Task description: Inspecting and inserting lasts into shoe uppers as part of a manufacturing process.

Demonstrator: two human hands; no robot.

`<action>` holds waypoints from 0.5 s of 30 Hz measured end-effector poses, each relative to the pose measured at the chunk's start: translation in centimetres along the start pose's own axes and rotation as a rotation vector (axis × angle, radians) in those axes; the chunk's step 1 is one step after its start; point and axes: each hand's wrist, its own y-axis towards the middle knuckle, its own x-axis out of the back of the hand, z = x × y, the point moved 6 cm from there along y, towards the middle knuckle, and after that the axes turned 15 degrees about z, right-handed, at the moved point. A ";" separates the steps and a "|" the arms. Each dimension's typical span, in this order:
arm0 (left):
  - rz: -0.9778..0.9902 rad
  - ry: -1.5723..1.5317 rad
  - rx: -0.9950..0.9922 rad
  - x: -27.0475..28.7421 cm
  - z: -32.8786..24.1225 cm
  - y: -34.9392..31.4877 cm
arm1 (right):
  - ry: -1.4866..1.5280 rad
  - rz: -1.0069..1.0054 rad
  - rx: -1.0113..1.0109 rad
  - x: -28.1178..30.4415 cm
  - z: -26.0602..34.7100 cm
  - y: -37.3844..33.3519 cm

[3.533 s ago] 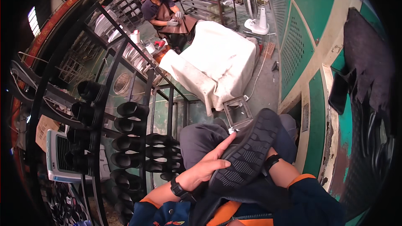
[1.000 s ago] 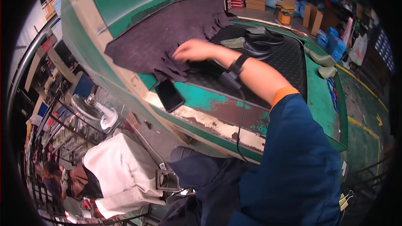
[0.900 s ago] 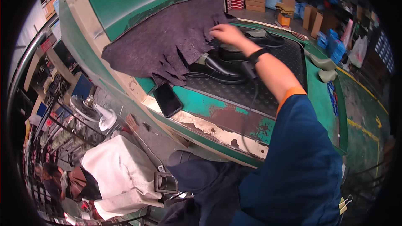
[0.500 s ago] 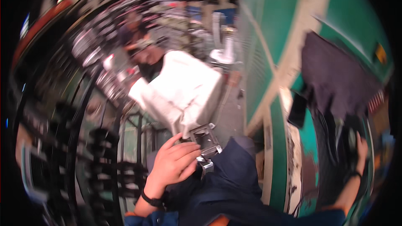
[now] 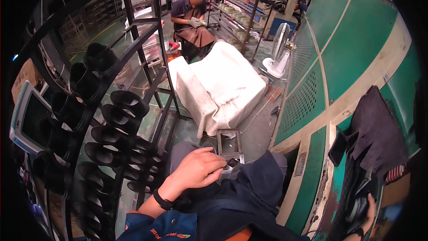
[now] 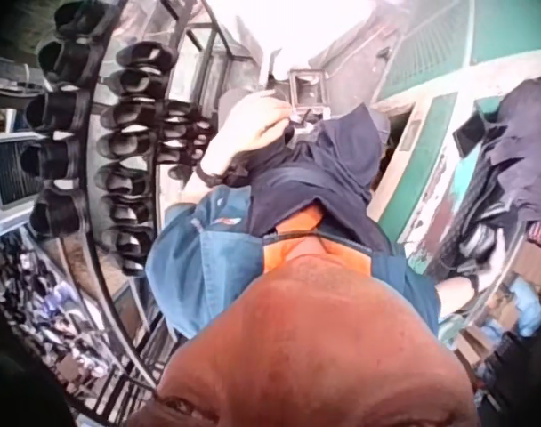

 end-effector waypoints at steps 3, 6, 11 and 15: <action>0.020 -0.056 -0.011 -1.2 1.7 -0.7 | -0.363 0.046 0.171 -1.5 -0.6 -1.0; 0.079 -0.109 -0.067 -1.9 3.0 -0.8 | -1.022 -0.333 0.360 -6.3 0.0 -3.1; 0.105 -0.208 -0.278 -1.9 1.8 3.9 | -0.835 -0.284 0.381 -1.3 2.3 -7.5; 0.055 -0.455 -0.392 -0.7 -0.6 7.1 | -0.520 -0.241 0.719 -15.7 10.3 -16.9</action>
